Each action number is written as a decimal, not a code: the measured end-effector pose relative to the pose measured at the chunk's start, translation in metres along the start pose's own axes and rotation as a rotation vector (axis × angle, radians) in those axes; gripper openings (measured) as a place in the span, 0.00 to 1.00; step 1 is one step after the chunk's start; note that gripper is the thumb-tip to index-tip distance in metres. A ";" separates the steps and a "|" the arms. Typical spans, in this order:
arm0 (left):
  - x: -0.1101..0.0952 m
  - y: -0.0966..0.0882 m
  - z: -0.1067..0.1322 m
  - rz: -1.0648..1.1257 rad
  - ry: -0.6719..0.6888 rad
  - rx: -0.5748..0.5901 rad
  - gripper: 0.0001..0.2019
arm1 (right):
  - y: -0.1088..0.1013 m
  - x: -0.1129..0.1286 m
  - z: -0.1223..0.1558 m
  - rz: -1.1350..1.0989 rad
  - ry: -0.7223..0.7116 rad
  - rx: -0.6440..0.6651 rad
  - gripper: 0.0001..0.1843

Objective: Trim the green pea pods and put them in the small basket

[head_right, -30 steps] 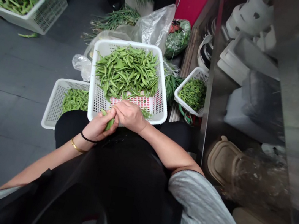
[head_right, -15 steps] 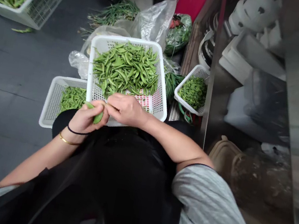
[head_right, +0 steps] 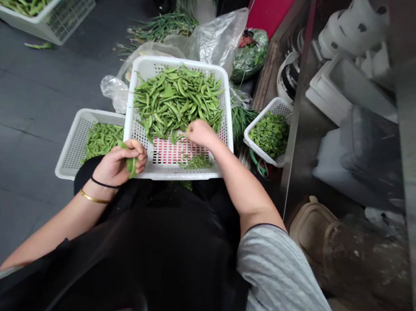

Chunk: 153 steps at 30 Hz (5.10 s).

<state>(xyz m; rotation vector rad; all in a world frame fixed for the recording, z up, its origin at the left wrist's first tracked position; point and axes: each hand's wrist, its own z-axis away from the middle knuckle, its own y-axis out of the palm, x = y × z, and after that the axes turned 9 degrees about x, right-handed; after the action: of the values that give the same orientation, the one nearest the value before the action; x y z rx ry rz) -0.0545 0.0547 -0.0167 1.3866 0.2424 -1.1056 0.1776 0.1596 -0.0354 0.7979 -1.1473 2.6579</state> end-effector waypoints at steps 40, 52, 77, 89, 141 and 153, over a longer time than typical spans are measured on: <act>0.020 0.041 0.015 -0.038 -0.130 -0.009 0.14 | 0.063 0.052 0.098 0.224 -0.503 -0.680 0.11; 0.007 0.026 0.022 -0.550 0.237 -0.210 0.09 | 0.046 0.044 0.103 0.139 -0.488 -0.398 0.11; 0.015 0.027 0.000 -0.127 0.171 -0.328 0.12 | 0.058 0.047 0.076 0.248 -0.422 -0.507 0.12; -0.006 0.007 0.004 -0.005 0.011 -0.053 0.09 | 0.013 0.019 -0.044 0.231 0.185 -0.211 0.22; 0.013 0.031 0.025 -0.140 -0.278 0.232 0.15 | 0.014 0.021 0.125 -0.377 -0.356 -0.516 0.13; 0.005 0.045 0.035 -0.869 0.061 0.127 0.09 | 0.052 0.046 0.115 -0.082 -0.693 -0.007 0.17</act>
<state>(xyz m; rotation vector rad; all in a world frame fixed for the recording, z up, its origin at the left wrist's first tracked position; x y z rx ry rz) -0.0345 0.0134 0.0181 1.4567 0.8888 -1.8049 0.1693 0.0377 0.0210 1.8035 -1.1958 2.3534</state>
